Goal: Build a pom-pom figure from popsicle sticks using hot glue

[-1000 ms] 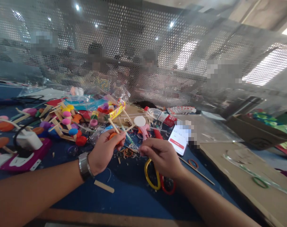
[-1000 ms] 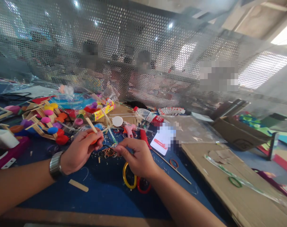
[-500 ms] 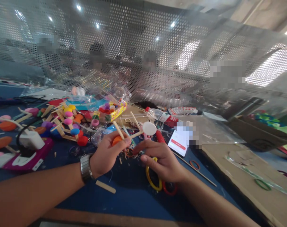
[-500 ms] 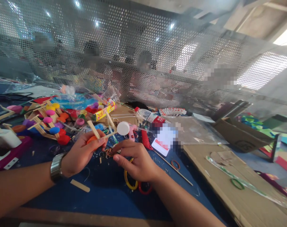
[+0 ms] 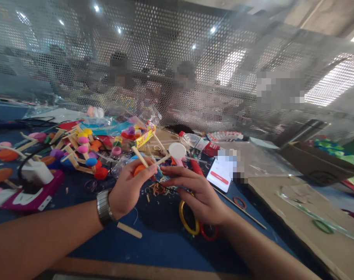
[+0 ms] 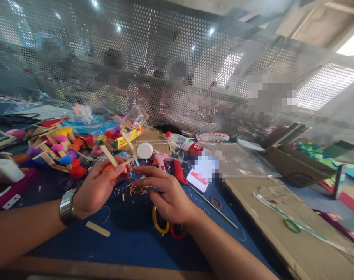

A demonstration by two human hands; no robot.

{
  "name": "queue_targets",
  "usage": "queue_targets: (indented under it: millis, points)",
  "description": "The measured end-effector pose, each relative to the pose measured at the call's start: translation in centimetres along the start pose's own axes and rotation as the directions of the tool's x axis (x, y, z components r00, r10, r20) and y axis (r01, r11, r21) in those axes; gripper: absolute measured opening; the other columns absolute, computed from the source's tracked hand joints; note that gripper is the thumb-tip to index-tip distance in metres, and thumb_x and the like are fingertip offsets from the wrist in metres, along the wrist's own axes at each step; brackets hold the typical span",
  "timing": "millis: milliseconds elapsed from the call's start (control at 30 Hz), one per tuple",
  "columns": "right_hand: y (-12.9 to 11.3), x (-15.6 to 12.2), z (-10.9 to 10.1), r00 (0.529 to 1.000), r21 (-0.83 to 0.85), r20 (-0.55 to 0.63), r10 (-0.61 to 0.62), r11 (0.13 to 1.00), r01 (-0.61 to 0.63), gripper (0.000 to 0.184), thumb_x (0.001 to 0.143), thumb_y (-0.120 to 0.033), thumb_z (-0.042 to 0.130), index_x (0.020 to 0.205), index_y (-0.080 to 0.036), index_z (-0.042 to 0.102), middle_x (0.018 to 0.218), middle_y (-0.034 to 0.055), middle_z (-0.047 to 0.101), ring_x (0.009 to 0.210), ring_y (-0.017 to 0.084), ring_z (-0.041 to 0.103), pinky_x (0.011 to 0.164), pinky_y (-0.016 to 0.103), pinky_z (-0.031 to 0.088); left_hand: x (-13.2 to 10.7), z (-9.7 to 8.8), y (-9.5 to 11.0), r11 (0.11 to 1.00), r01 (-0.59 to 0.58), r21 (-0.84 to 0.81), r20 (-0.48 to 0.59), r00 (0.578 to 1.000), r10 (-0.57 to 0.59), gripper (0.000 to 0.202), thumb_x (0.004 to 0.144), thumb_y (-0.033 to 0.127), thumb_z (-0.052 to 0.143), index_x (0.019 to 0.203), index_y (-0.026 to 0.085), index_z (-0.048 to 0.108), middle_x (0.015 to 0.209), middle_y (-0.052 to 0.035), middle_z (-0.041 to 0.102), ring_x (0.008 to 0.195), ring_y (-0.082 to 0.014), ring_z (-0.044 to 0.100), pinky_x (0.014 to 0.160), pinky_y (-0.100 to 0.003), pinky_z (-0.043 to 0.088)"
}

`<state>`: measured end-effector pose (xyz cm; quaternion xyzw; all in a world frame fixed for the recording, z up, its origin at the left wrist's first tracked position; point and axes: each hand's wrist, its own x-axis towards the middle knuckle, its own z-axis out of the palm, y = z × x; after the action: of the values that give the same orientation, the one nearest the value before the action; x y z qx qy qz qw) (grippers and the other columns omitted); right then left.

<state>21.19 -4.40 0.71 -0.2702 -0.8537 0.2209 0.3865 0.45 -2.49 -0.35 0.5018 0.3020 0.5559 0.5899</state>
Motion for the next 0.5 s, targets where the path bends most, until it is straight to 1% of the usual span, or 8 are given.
queue_targets:
  millis: [133,233,300,400,433,500]
  points:
    - [-0.14,0.00,0.04,1.000,-0.006,0.016,-0.008,1.000,0.008,0.044,0.082,-0.001,0.048,0.111,-0.021,0.075,0.136,0.0134,0.066,0.120,0.025,0.067,0.100,0.044,0.057,0.20,0.14,0.07,1.000,0.009,-0.027,-0.069,0.998,-0.011,0.018,0.078,0.036,0.076,0.073,0.020,0.071,0.083,-0.0011,0.065,0.078,-0.0149,0.058,0.074,-0.027,0.048]
    - [-0.29,0.03,0.02,1.000,-0.006,0.024,-0.008,1.000,0.008,0.042,0.080,-0.002,0.049,0.107,-0.021,0.075,0.135,0.0140,0.065,0.117,0.025,0.068,0.097,0.043,0.058,0.22,0.14,0.17,1.000,0.013,-0.028,-0.086,0.996,-0.015,0.018,0.076,0.037,0.077,0.072,0.020,0.071,0.084,-0.0018,0.068,0.080,-0.0160,0.060,0.077,-0.028,0.049]
    - [-0.40,0.04,0.01,1.000,0.012,0.031,0.002,1.000,-0.003,0.037,0.079,-0.003,0.050,0.099,-0.021,0.076,0.136,0.0131,0.064,0.114,0.025,0.069,0.094,0.043,0.059,0.16,0.18,0.24,1.000,0.022,-0.018,-0.051,0.998,-0.023,0.018,0.077,0.036,0.077,0.071,0.020,0.071,0.088,-0.0032,0.071,0.085,-0.0175,0.062,0.083,-0.029,0.049]
    - [-0.58,0.02,0.08,0.998,0.076,0.056,0.003,0.997,-0.007,0.028,0.080,-0.007,0.053,0.088,-0.021,0.075,0.138,0.0123,0.061,0.104,0.024,0.071,0.089,0.042,0.060,0.02,0.26,0.34,0.998,0.056,-0.014,0.037,0.998,-0.055,0.017,0.076,0.036,0.077,0.072,0.020,0.073,0.097,-0.0062,0.075,0.096,-0.0214,0.065,0.090,-0.032,0.049]
    - [-0.63,0.00,0.12,0.998,0.101,0.067,0.002,0.995,-0.008,0.026,0.081,-0.008,0.053,0.087,-0.021,0.075,0.139,0.0122,0.061,0.099,0.023,0.072,0.087,0.041,0.060,-0.02,0.26,0.35,0.997,0.070,-0.011,0.065,0.995,-0.070,0.017,0.076,0.037,0.078,0.074,0.020,0.073,0.098,-0.0067,0.075,0.097,-0.0224,0.065,0.091,-0.033,0.049]
    - [-0.71,-0.03,0.20,0.997,0.141,0.083,0.006,0.990,-0.017,0.024,0.081,-0.010,0.054,0.087,-0.021,0.075,0.139,0.0119,0.060,0.091,0.021,0.072,0.084,0.040,0.060,-0.06,0.21,0.30,0.995,0.095,0.004,0.095,0.991,-0.095,0.017,0.076,0.038,0.078,0.077,0.021,0.074,0.093,-0.0059,0.075,0.093,-0.0224,0.066,0.091,-0.034,0.050]
